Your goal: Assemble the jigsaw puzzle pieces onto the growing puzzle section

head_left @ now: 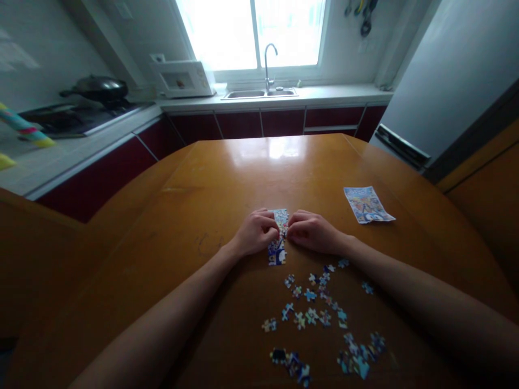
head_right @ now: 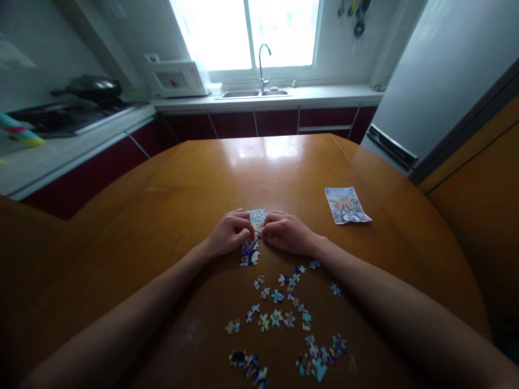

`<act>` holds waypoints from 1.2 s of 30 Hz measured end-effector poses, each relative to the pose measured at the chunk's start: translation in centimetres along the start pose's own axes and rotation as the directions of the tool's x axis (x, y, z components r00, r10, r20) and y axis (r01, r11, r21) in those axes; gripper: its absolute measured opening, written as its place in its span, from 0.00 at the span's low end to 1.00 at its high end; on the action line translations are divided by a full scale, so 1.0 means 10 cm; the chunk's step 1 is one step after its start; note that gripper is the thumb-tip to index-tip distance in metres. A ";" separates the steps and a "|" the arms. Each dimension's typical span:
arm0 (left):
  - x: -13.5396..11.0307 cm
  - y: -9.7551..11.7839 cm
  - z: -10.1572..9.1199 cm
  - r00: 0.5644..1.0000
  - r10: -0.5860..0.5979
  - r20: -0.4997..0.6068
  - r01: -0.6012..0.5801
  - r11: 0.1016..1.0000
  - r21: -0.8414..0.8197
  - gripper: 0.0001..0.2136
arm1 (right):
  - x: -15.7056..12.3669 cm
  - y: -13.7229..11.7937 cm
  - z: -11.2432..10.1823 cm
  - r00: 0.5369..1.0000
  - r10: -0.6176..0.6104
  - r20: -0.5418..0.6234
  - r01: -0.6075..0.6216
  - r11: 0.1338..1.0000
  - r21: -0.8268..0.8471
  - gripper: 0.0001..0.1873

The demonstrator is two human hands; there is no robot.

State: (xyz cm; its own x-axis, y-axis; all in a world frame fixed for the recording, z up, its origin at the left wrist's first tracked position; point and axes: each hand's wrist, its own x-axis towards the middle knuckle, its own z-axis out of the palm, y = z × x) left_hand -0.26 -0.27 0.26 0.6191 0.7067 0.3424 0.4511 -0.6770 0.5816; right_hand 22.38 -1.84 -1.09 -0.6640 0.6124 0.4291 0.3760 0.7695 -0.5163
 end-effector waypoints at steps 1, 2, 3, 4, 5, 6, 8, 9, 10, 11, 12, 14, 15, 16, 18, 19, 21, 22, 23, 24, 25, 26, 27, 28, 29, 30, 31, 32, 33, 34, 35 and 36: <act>0.00 0.00 0.00 1.000 0.001 0.003 -0.001 1.000 0.001 0.12 | 0.00 0.00 0.00 1.000 -0.002 0.000 0.002 1.000 -0.004 0.07; 0.00 0.00 0.00 1.000 0.003 0.006 -0.003 1.000 0.002 0.12 | 0.00 0.00 0.01 1.000 -0.002 0.000 0.002 1.000 -0.008 0.07; 0.00 0.00 0.00 1.000 0.003 0.010 -0.003 1.000 0.005 0.12 | 0.00 -0.01 0.01 1.000 -0.004 0.000 0.004 1.000 -0.011 0.07; 0.00 0.00 0.00 1.000 0.002 0.014 -0.002 1.000 0.005 0.11 | 0.00 -0.01 0.01 1.000 -0.005 0.002 0.005 1.000 -0.014 0.07; 0.00 0.01 0.00 1.000 0.000 0.017 0.000 1.000 0.004 0.11 | 0.01 -0.01 0.01 1.000 -0.008 0.003 0.008 1.000 -0.016 0.07; 0.00 0.01 0.00 1.000 -0.003 0.019 0.003 1.000 0.001 0.11 | 0.01 -0.01 0.01 1.000 -0.012 0.003 0.012 1.000 -0.018 0.08; 0.00 0.00 0.00 1.000 -0.010 0.017 0.010 1.000 -0.007 0.11 | 0.01 -0.02 0.00 1.000 -0.016 0.005 0.017 1.000 -0.022 0.08; 0.00 0.00 0.01 1.000 -0.010 0.015 0.010 1.000 -0.013 0.11 | 0.01 -0.03 -0.01 1.000 -0.016 0.006 0.017 1.000 -0.027 0.08; 0.00 0.00 0.01 1.000 -0.009 0.011 0.009 1.000 -0.018 0.11 | 0.01 -0.04 -0.02 1.000 -0.015 0.009 0.016 0.999 -0.034 0.08; 0.00 -0.01 0.01 1.000 -0.007 0.007 0.007 1.000 -0.021 0.11 | 0.02 -0.05 -0.02 1.000 -0.014 0.012 0.015 0.999 -0.043 0.08; 0.00 -0.02 0.01 1.000 -0.005 0.004 0.005 1.000 -0.024 0.11 | 0.02 -0.06 -0.03 1.000 -0.012 0.018 0.013 0.998 -0.053 0.07; -0.01 -0.02 0.02 1.000 -0.004 0.002 0.004 1.000 -0.024 0.11 | 0.02 -0.08 -0.04 1.000 -0.011 0.028 0.013 0.998 -0.069 0.07; -0.01 -0.03 0.02 1.000 -0.005 0.002 0.005 1.000 -0.021 0.11 | 0.02 -0.08 -0.05 0.999 -0.010 0.033 0.013 0.997 -0.071 0.07; -0.01 -0.03 0.02 1.000 -0.005 0.002 0.005 1.000 -0.017 0.11 | 0.02 -0.09 -0.05 0.999 -0.012 0.038 0.014 0.998 -0.069 0.07; -0.02 -0.02 0.01 1.000 0.002 -0.001 -0.002 1.000 -0.007 0.11 | 0.02 -0.08 -0.05 0.999 -0.013 0.041 0.015 0.999 -0.052 0.07; -0.02 -0.01 0.01 1.000 0.007 -0.007 -0.007 1.000 -0.003 0.11 | 0.02 -0.07 -0.04 0.999 -0.012 0.029 0.013 0.999 -0.038 0.06; -0.01 0.00 0.00 1.000 0.017 -0.023 -0.018 1.000 -0.005 0.10 | 0.03 -0.05 -0.03 0.999 0.002 -0.034 -0.002 1.000 -0.009 0.06; -0.01 0.01 0.00 0.999 0.022 -0.028 -0.022 1.000 -0.010 0.10 | 0.03 -0.03 -0.02 0.997 0.017 -0.081 -0.018 1.000 -0.001 0.07; -0.01 0.01 -0.01 0.999 0.025 -0.034 -0.025 1.000 -0.015 0.10 | 0.03 -0.02 -0.02 0.991 0.035 -0.128 -0.035 0.999 0.001 0.08; -0.01 0.02 -0.01 0.999 0.026 -0.034 -0.027 0.999 -0.018 0.10 | 0.03 0.00 -0.02 0.985 0.050 -0.167 -0.051 0.999 -0.004 0.09; -0.01 0.02 -0.01 0.999 0.026 -0.031 -0.026 0.999 -0.018 0.10 | 0.02 0.01 -0.02 0.980 0.059 -0.190 -0.062 0.998 -0.013 0.10; -0.01 0.02 -0.01 0.999 0.024 -0.024 -0.025 1.000 -0.016 0.10 | 0.02 0.03 -0.02 0.978 0.064 -0.198 -0.070 0.997 -0.024 0.11; -0.01 0.02 -0.01 1.000 0.022 -0.016 -0.023 1.000 -0.014 0.11 | 0.02 0.04 -0.02 0.979 0.064 -0.194 -0.071 0.997 -0.031 0.12; -0.01 0.03 -0.01 1.000 0.020 -0.008 -0.021 1.000 -0.014 0.11 | 0.01 0.04 -0.02 0.981 0.060 -0.184 -0.067 0.997 -0.034 0.12; -0.01 0.03 -0.01 1.000 0.020 0.000 -0.020 1.000 -0.014 0.11 | 0.01 0.05 -0.02 0.984 0.053 -0.169 -0.059 0.998 -0.035 0.13; -0.01 0.03 -0.02 1.000 0.021 0.006 -0.020 1.000 -0.016 0.10 | 0.01 0.05 -0.02 0.987 0.045 -0.155 -0.051 0.998 -0.033 0.13; -0.01 0.03 -0.02 1.000 0.022 0.011 -0.022 1.000 -0.017 0.10 | 0.01 0.05 -0.01 0.989 0.036 -0.144 -0.041 0.999 -0.032 0.13; -0.01 0.03 -0.02 1.000 0.025 0.017 -0.024 1.000 -0.015 0.10 | 0.01 0.05 -0.01 0.990 0.027 -0.138 -0.032 0.999 -0.031 0.14; -0.01 0.03 -0.02 0.999 0.024 0.022 -0.024 1.000 -0.012 0.10 | 0.01 0.05 -0.01 0.991 0.019 -0.133 -0.023 0.999 -0.030 0.15; -0.01 0.04 -0.03 0.999 0.022 0.026 -0.022 1.000 -0.009 0.11 | 0.01 0.05 -0.01 0.991 0.014 -0.134 -0.018 0.999 -0.028 0.15; -0.01 0.04 -0.03 0.999 0.019 0.032 -0.019 1.000 -0.006 0.11 | 0.01 0.05 -0.01 0.991 0.011 -0.135 -0.014 1.000 -0.026 0.16; -0.01 0.04 -0.03 0.999 0.017 0.036 -0.017 1.000 -0.006 0.11 | 0.01 0.05 -0.01 0.991 0.010 -0.133 -0.013 1.000 -0.022 0.16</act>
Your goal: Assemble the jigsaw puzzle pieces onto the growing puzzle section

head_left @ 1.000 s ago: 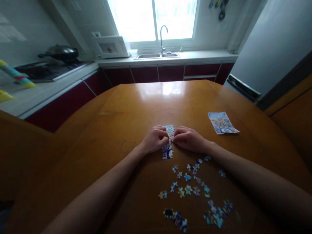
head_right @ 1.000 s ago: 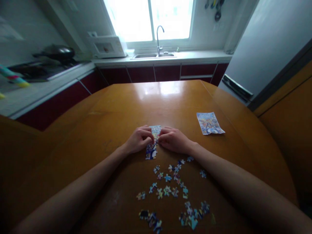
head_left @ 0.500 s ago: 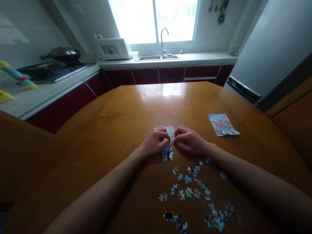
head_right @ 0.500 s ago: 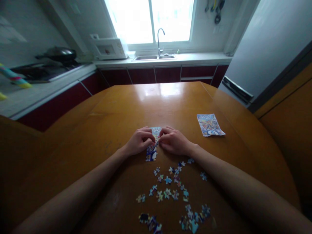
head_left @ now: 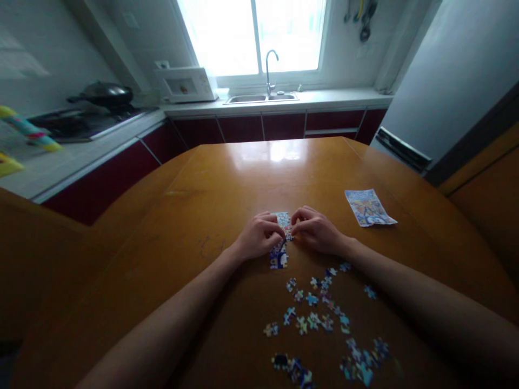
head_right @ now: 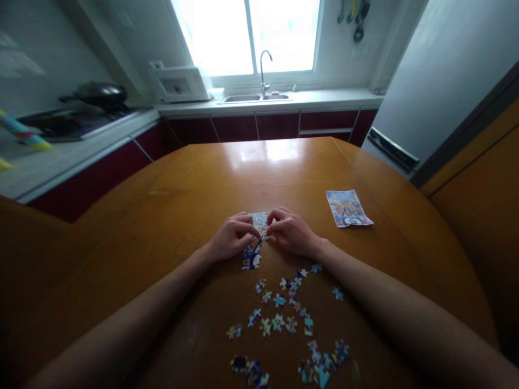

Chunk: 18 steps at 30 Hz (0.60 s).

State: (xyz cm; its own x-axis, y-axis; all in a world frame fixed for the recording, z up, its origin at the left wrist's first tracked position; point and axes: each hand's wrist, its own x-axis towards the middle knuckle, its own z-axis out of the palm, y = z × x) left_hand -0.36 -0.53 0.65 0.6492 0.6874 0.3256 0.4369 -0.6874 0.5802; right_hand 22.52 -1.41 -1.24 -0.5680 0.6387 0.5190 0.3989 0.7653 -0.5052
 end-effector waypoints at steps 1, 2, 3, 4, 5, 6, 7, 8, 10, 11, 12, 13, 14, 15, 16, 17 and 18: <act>0.00 0.00 0.00 1.000 -0.001 0.003 0.001 1.000 0.000 0.11 | 0.00 0.00 0.00 1.000 -0.001 0.003 0.001 1.000 0.004 0.16; 0.00 0.00 0.00 1.000 0.001 0.006 -0.001 1.000 -0.001 0.11 | 0.00 0.00 0.00 1.000 -0.002 0.007 0.002 1.000 0.008 0.16; 0.00 0.00 0.00 1.000 0.004 0.010 -0.004 1.000 0.000 0.11 | 0.00 0.01 0.00 1.000 -0.004 0.014 0.004 1.000 0.010 0.16; 0.00 0.00 0.01 1.000 0.008 0.012 -0.008 1.000 0.002 0.11 | 0.00 0.01 0.00 1.000 -0.004 0.024 0.004 1.000 0.010 0.16; 0.00 0.00 0.01 1.000 0.009 0.013 -0.009 1.000 0.005 0.11 | 0.00 0.02 0.00 0.999 -0.004 0.038 0.004 1.000 0.008 0.15; 0.00 0.00 0.01 1.000 0.008 0.012 -0.008 1.000 0.008 0.11 | 0.00 0.02 0.00 0.999 -0.005 0.052 0.005 1.000 0.003 0.15; 0.01 0.00 0.01 1.000 0.006 0.013 -0.006 1.000 0.010 0.11 | 0.00 0.02 0.00 0.998 -0.006 0.066 0.006 1.000 -0.004 0.15; 0.01 0.00 0.01 1.000 0.004 0.012 -0.004 1.000 0.010 0.11 | 0.00 0.03 0.00 0.997 -0.006 0.080 0.007 1.000 -0.013 0.15; 0.01 0.01 0.01 1.000 0.004 0.011 -0.004 1.000 0.010 0.11 | 0.00 0.03 0.01 0.996 -0.007 0.094 0.010 1.000 -0.027 0.15; 0.01 0.01 0.01 1.000 0.006 0.011 -0.006 1.000 0.011 0.11 | 0.01 0.03 0.01 0.995 -0.006 0.097 0.009 0.999 -0.031 0.15; 0.01 0.01 0.01 1.000 0.009 0.009 -0.009 1.000 0.011 0.10 | 0.01 0.03 0.01 0.995 -0.004 0.098 0.008 0.999 -0.032 0.15; 0.01 0.02 0.01 1.000 0.013 0.006 -0.013 1.000 0.011 0.10 | 0.01 0.03 0.01 0.995 -0.002 0.096 0.005 1.000 -0.030 0.15; 0.01 0.02 0.00 1.000 0.017 0.008 -0.017 1.000 0.009 0.10 | 0.01 0.03 0.01 0.996 0.001 0.090 0.002 1.000 -0.026 0.15; 0.00 0.02 0.00 1.000 0.019 0.013 -0.019 1.000 0.005 0.10 | 0.01 0.03 0.01 0.996 0.003 0.086 -0.002 1.000 -0.021 0.15; 0.00 0.02 0.00 1.000 0.021 0.020 -0.021 1.000 0.000 0.10 | 0.01 0.03 0.02 0.997 0.007 0.083 -0.005 1.000 -0.015 0.15; 0.00 0.02 0.00 0.999 0.019 0.030 -0.019 1.000 -0.005 0.10 | 0.01 0.03 0.02 0.997 0.009 0.080 -0.008 1.000 -0.008 0.15; 0.00 0.01 0.00 0.999 0.016 0.039 -0.016 1.000 -0.007 0.10 | 0.01 0.02 0.02 0.997 0.010 0.075 -0.010 1.000 -0.002 0.15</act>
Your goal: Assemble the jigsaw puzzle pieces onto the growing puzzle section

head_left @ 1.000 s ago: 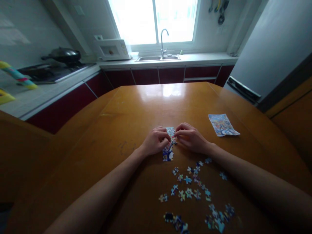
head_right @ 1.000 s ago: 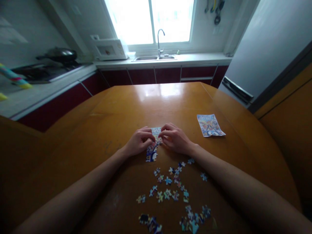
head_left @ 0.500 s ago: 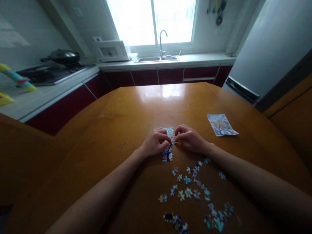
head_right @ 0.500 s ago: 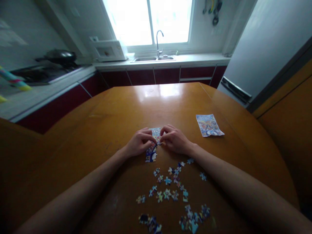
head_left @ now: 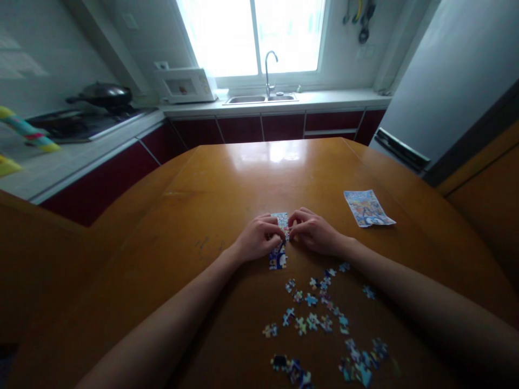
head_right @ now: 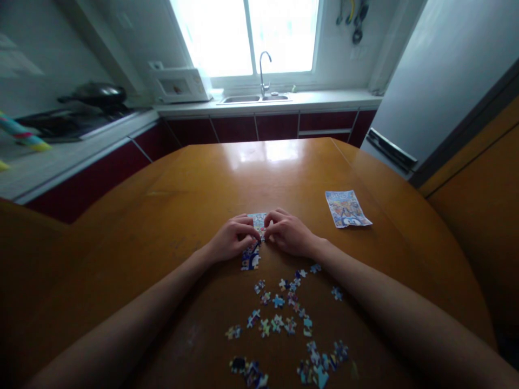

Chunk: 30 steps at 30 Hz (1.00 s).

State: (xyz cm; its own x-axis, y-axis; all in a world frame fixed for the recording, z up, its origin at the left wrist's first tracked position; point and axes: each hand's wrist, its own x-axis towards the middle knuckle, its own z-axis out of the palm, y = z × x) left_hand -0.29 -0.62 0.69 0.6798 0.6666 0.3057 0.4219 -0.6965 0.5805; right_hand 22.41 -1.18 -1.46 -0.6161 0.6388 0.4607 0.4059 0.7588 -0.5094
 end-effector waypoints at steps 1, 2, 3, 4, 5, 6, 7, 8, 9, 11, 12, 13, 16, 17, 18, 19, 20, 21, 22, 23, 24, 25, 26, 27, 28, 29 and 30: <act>0.00 -0.01 0.00 1.000 -0.004 0.005 0.004 1.000 0.001 0.10 | 0.00 0.00 0.00 1.000 0.002 -0.004 -0.002 1.000 0.006 0.15; 0.00 -0.01 0.01 1.000 -0.008 0.006 0.008 1.000 0.002 0.10 | 0.00 -0.01 0.00 1.000 0.006 -0.013 -0.006 1.000 0.010 0.15; 0.00 -0.02 0.01 1.000 -0.010 0.004 0.010 1.000 0.004 0.10 | 0.00 -0.01 0.00 1.000 0.011 -0.025 -0.010 1.000 0.012 0.15; 0.00 -0.03 0.02 1.000 -0.011 0.001 0.011 1.000 0.005 0.10 | 0.00 -0.02 0.00 0.999 0.016 -0.040 -0.016 1.000 0.011 0.14; 0.00 -0.03 0.02 1.000 -0.012 -0.001 0.012 1.000 0.004 0.10 | 0.01 -0.02 0.00 0.998 0.021 -0.052 -0.020 1.000 0.007 0.14; 0.00 -0.04 0.02 1.000 -0.010 -0.002 0.010 1.000 0.002 0.10 | 0.01 -0.03 0.00 0.998 0.023 -0.058 -0.023 1.000 0.002 0.14; 0.00 -0.04 0.02 1.000 -0.007 -0.002 0.007 1.000 -0.002 0.10 | 0.01 -0.03 0.00 0.998 0.022 -0.053 -0.022 1.000 -0.004 0.15; 0.00 -0.03 0.02 1.000 -0.004 -0.002 0.004 1.000 -0.006 0.10 | 0.01 -0.03 0.00 0.999 0.019 -0.043 -0.020 1.000 -0.010 0.15; 0.00 -0.03 0.02 1.000 -0.002 -0.002 0.002 1.000 -0.011 0.10 | 0.01 -0.03 0.00 0.999 0.016 -0.030 -0.017 1.000 -0.015 0.16; 0.01 -0.01 0.01 1.000 0.002 -0.005 -0.002 1.000 -0.020 0.10 | 0.00 -0.02 0.00 1.000 0.017 -0.008 -0.017 1.000 -0.022 0.16; 0.01 0.00 0.00 1.000 0.004 -0.006 -0.004 1.000 -0.024 0.10 | 0.00 -0.02 0.00 1.000 0.020 -0.005 -0.020 1.000 -0.023 0.16; 0.01 0.01 0.00 1.000 0.006 -0.007 -0.006 1.000 -0.026 0.10 | 0.00 -0.02 0.00 1.000 0.023 -0.005 -0.024 0.999 -0.022 0.16; 0.01 0.04 -0.01 1.000 0.004 -0.012 -0.005 1.000 -0.024 0.10 | 0.00 -0.01 -0.01 0.999 0.031 -0.008 -0.031 0.999 -0.017 0.17; 0.01 0.04 -0.01 1.000 0.000 -0.013 0.000 1.000 -0.020 0.10 | 0.00 -0.01 -0.01 0.999 0.032 -0.009 -0.032 0.999 -0.014 0.17; 0.01 0.04 0.00 1.000 -0.005 -0.013 0.005 1.000 -0.016 0.10 | 0.00 -0.01 -0.01 0.999 0.032 -0.010 -0.032 0.999 -0.012 0.17; 0.01 0.03 0.00 1.000 -0.008 -0.012 0.008 1.000 -0.012 0.10 | 0.01 -0.01 -0.01 0.999 0.032 -0.011 -0.032 0.999 -0.011 0.16; 0.01 0.02 0.00 1.000 -0.010 -0.009 0.009 1.000 -0.011 0.10 | 0.01 -0.01 -0.01 0.999 0.031 -0.012 -0.031 0.999 -0.010 0.16; 0.01 0.01 0.01 1.000 -0.010 -0.008 0.010 1.000 -0.012 0.10 | 0.01 -0.01 -0.01 0.999 0.031 -0.013 -0.031 0.999 -0.008 0.16; 0.00 0.00 0.01 1.000 -0.010 -0.008 0.010 1.000 -0.013 0.10 | 0.01 -0.01 -0.01 0.999 0.032 -0.015 -0.032 0.999 -0.005 0.17; 0.00 -0.01 0.01 1.000 -0.011 -0.006 0.011 1.000 -0.013 0.10 | 0.01 0.00 0.00 0.999 0.034 -0.018 -0.034 0.999 -0.001 0.17; 0.00 -0.01 0.01 1.000 -0.013 -0.005 0.013 1.000 -0.011 0.10 | 0.01 0.00 0.00 0.999 0.036 -0.019 -0.036 0.999 0.004 0.18; 0.00 -0.02 0.01 1.000 -0.014 -0.003 0.014 1.000 -0.009 0.10 | 0.01 0.00 0.00 0.999 0.038 -0.020 -0.038 0.999 0.008 0.18; 0.00 -0.02 0.01 1.000 -0.015 -0.003 0.015 1.000 -0.008 0.10 | 0.01 0.01 0.01 0.999 0.040 -0.022 -0.040 0.999 0.012 0.19; 0.00 -0.02 0.01 1.000 -0.016 -0.003 0.016 1.000 -0.007 0.10 | 0.01 0.01 0.01 0.999 0.042 -0.022 -0.042 0.999 0.015 0.19; 0.00 -0.02 0.01 1.000 -0.017 -0.003 0.017 1.000 -0.007 0.10 | 0.01 0.01 0.01 0.999 0.043 -0.022 -0.042 0.999 0.017 0.19; 0.00 -0.02 0.01 1.000 -0.017 -0.004 0.017 1.000 -0.008 0.10 | 0.01 0.01 0.01 0.999 0.041 -0.021 -0.041 0.999 0.019 0.19; 0.01 -0.02 0.01 1.000 -0.017 -0.004 0.017 1.000 -0.008 0.10 | 0.01 0.00 0.01 0.999 0.036 -0.022 -0.036 0.999 0.023 0.18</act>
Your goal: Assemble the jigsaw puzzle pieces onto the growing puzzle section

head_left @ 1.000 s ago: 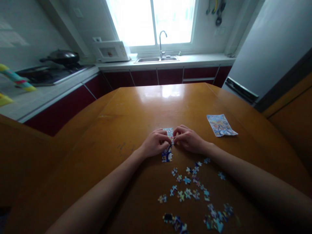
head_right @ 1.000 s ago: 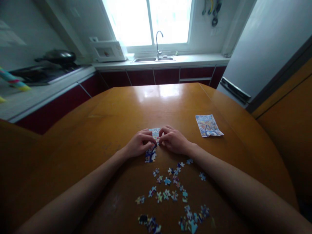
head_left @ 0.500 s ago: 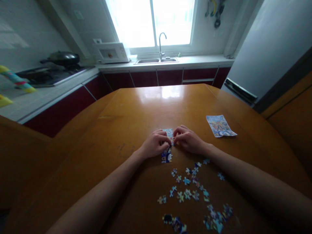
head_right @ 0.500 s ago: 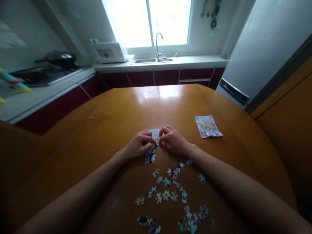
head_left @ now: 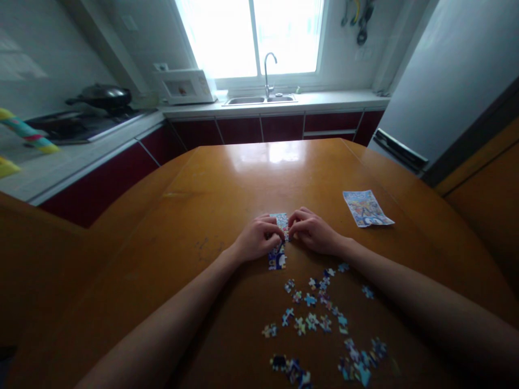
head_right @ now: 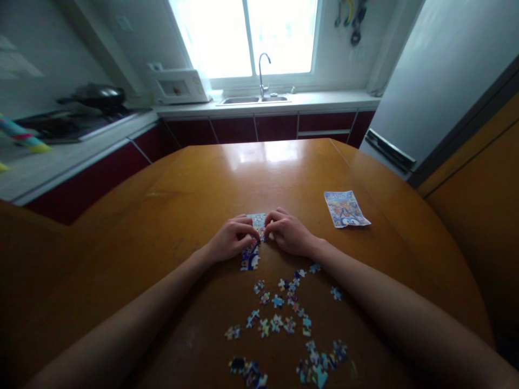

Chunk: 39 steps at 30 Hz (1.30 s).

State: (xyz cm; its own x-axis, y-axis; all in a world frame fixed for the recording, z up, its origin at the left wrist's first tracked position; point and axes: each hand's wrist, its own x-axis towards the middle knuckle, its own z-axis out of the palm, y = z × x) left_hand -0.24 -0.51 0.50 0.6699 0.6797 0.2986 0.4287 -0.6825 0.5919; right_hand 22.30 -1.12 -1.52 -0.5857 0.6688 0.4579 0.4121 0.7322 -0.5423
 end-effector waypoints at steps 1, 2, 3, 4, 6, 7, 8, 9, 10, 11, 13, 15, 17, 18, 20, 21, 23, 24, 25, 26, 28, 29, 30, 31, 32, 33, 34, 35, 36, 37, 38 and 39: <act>0.00 0.00 0.00 1.000 0.000 0.002 0.000 1.000 0.001 0.10 | 0.00 -0.01 0.00 1.000 -0.006 -0.004 0.006 1.000 0.006 0.18; 0.00 0.00 0.00 1.000 0.000 0.003 0.000 1.000 0.002 0.10 | 0.00 -0.01 -0.01 1.000 -0.012 -0.012 0.012 1.000 0.014 0.18; 0.00 0.01 0.00 1.000 0.001 0.004 -0.001 1.000 0.002 0.10 | 0.00 -0.02 -0.01 1.000 -0.017 -0.019 0.017 1.000 0.025 0.18; 0.00 0.01 0.00 1.000 0.001 0.003 -0.001 1.000 0.002 0.10 | 0.00 -0.03 -0.01 0.999 -0.022 -0.026 0.023 0.999 0.036 0.18; 0.00 0.00 0.00 1.000 0.001 0.002 -0.001 1.000 0.002 0.10 | -0.01 -0.03 -0.02 0.999 -0.030 -0.021 0.031 0.998 0.048 0.18; 0.00 0.00 0.00 1.000 0.001 0.001 -0.001 1.000 0.002 0.10 | -0.01 -0.03 -0.02 0.999 -0.034 -0.007 0.034 0.998 0.049 0.17; 0.00 -0.01 0.00 1.000 0.001 0.002 -0.001 1.000 0.003 0.10 | -0.01 -0.02 -0.02 0.999 -0.037 0.008 0.036 0.998 0.046 0.16; 0.00 -0.01 0.01 1.000 0.001 0.004 -0.001 1.000 0.004 0.10 | -0.01 -0.02 -0.02 0.999 -0.037 0.021 0.036 0.999 0.041 0.16; 0.00 -0.02 0.01 1.000 0.001 0.006 -0.001 1.000 0.005 0.10 | -0.01 -0.01 -0.01 0.999 -0.036 0.027 0.035 0.999 0.036 0.16; 0.00 -0.02 0.01 1.000 0.001 0.010 -0.001 1.000 0.006 0.10 | -0.01 0.00 -0.01 0.999 -0.033 0.028 0.032 0.999 0.033 0.16; -0.01 -0.02 0.01 1.000 0.001 0.012 -0.001 1.000 0.004 0.10 | -0.01 0.02 0.00 0.999 -0.030 0.019 0.029 0.999 0.032 0.17; -0.01 -0.02 0.01 1.000 0.003 0.011 -0.003 1.000 -0.001 0.10 | -0.01 0.03 0.01 0.999 -0.031 0.014 0.030 0.999 0.038 0.18; 0.00 -0.01 0.00 1.000 0.002 0.007 -0.002 1.000 -0.004 0.10 | -0.01 0.02 0.01 0.999 -0.029 0.014 0.028 0.999 0.046 0.18; 0.00 0.00 0.00 1.000 0.002 0.007 -0.002 1.000 -0.004 0.10 | -0.01 0.02 0.01 1.000 -0.025 0.014 0.024 0.999 0.048 0.18; 0.00 0.00 -0.01 1.000 0.000 0.001 0.000 1.000 -0.009 0.10 | -0.01 0.01 0.00 1.000 -0.017 0.016 0.016 0.999 0.050 0.18; 0.00 0.00 -0.01 1.000 -0.001 -0.004 0.001 1.000 -0.014 0.10 | -0.01 0.01 0.00 1.000 -0.015 0.014 0.014 0.999 0.050 0.18; 0.00 0.00 -0.01 1.000 0.001 -0.014 -0.001 1.000 -0.025 0.10 | -0.01 0.00 -0.01 1.000 -0.017 0.013 0.016 0.999 0.047 0.18; -0.01 -0.01 0.00 1.000 0.002 -0.013 -0.003 1.000 -0.030 0.10 | -0.01 0.00 -0.01 1.000 -0.019 0.012 0.018 0.999 0.045 0.18; -0.01 -0.01 0.00 1.000 0.004 -0.010 -0.004 0.999 -0.032 0.10 | -0.01 0.00 -0.01 1.000 -0.020 0.011 0.020 0.999 0.043 0.18; -0.01 -0.01 0.00 1.000 0.005 -0.004 -0.005 0.999 -0.032 0.10 | -0.01 0.00 -0.01 1.000 -0.020 0.010 0.020 0.999 0.042 0.18; -0.01 -0.01 0.00 1.000 0.002 0.011 -0.002 1.000 -0.028 0.10 | -0.01 0.00 -0.01 1.000 -0.018 0.011 0.018 0.999 0.044 0.18; -0.01 -0.01 0.00 1.000 -0.001 0.015 0.002 1.000 -0.025 0.10 | -0.01 0.00 -0.01 1.000 -0.016 0.012 0.016 0.999 0.045 0.18; -0.01 -0.01 0.00 1.000 -0.004 0.017 0.005 1.000 -0.022 0.10 | -0.01 0.00 -0.01 1.000 -0.013 0.013 0.012 0.999 0.045 0.18; -0.01 -0.01 0.00 1.000 -0.005 0.019 0.006 1.000 -0.020 0.10 | -0.01 0.00 -0.01 1.000 -0.010 0.016 0.009 0.999 0.046 0.18; -0.01 -0.01 0.00 1.000 -0.004 0.020 0.005 1.000 -0.019 0.10 | -0.01 0.00 -0.01 1.000 -0.007 0.018 0.006 0.999 0.047 0.18; -0.01 -0.01 0.00 1.000 -0.002 0.020 0.002 1.000 -0.019 0.10 | -0.01 0.00 -0.01 1.000 -0.005 0.019 0.004 0.999 0.048 0.18; -0.01 -0.01 0.00 1.000 0.000 0.020 0.000 1.000 -0.019 0.10 | 0.00 -0.01 -0.01 1.000 -0.005 0.019 0.004 0.999 0.049 0.18; -0.01 -0.01 0.00 1.000 0.003 0.021 -0.003 1.000 -0.018 0.10 | 0.00 -0.01 -0.01 1.000 -0.006 0.016 0.005 0.999 0.052 0.18; -0.01 0.00 0.00 1.000 0.005 0.018 -0.005 1.000 -0.017 0.10 | 0.00 -0.01 -0.01 1.000 -0.009 0.015 0.008 0.998 0.055 0.18; -0.01 0.00 0.00 1.000 0.007 0.015 -0.006 1.000 -0.017 0.10 | 0.00 -0.01 -0.01 1.000 -0.011 0.012 0.010 0.998 0.057 0.17; -0.01 0.00 0.00 1.000 0.006 0.012 -0.006 1.000 -0.016 0.10 | 0.00 -0.01 -0.01 1.000 -0.012 0.010 0.011 0.998 0.058 0.17; -0.01 0.00 0.00 1.000 0.006 0.010 -0.005 1.000 -0.016 0.10 | 0.00 -0.01 -0.01 1.000 -0.014 0.012 0.013 0.998 0.059 0.17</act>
State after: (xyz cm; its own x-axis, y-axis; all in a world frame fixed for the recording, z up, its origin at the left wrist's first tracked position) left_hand -0.33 -0.57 0.43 0.6785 0.6731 0.2943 0.4150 -0.6818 0.6024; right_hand 22.36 -1.14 -1.41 -0.5997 0.6570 0.4568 0.3627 0.7320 -0.5767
